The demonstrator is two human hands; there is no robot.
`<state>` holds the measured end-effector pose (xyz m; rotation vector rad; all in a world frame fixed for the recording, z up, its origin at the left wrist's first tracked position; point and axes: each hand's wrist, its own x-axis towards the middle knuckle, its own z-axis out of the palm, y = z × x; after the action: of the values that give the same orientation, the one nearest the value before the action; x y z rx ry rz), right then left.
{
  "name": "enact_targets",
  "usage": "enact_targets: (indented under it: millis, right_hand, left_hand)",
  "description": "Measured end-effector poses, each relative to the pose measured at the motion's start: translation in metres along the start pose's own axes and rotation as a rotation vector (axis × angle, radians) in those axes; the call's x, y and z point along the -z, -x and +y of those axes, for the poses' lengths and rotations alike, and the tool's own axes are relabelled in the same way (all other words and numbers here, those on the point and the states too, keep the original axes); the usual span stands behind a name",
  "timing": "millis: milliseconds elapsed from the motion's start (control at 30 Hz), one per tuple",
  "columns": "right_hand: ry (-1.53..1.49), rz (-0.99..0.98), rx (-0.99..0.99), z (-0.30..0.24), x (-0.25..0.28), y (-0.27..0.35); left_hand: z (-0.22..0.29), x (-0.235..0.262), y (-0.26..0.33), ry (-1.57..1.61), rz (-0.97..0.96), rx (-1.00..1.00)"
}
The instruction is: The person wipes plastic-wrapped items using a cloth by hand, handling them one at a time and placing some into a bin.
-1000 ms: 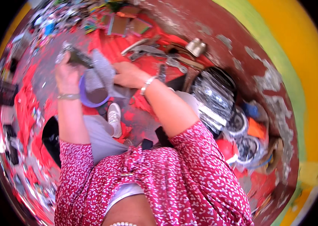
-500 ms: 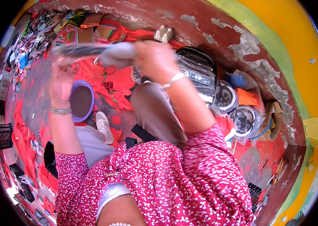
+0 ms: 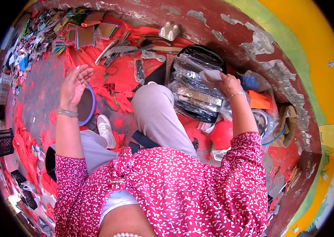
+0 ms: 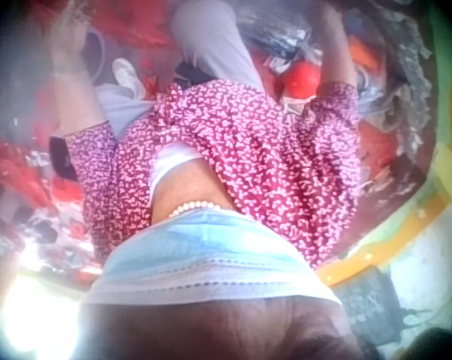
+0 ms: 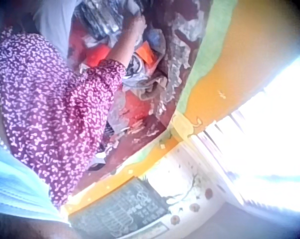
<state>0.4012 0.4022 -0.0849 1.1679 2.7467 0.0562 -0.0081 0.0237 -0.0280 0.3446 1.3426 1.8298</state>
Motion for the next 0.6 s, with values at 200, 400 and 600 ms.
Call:
enact_targets:
  millis: [200, 400, 600]
  right_hand:
    - [-0.311, -0.088, -0.133, 0.092, -0.026, -0.025]
    - [-1.575, 0.270, -0.648, 0.074, 0.059, 0.001]
    - [-0.949, 0.062, -0.333, 0.045, 0.031, -0.004]
  left_hand:
    - [-0.004, -0.002, -0.009, -0.006, -0.035, 0.030]
    - [-0.005, 0.000, -0.003, -0.009, -0.007, 0.017]
    - [-0.001, 0.000, 0.000, -0.022, -0.012, 0.019]
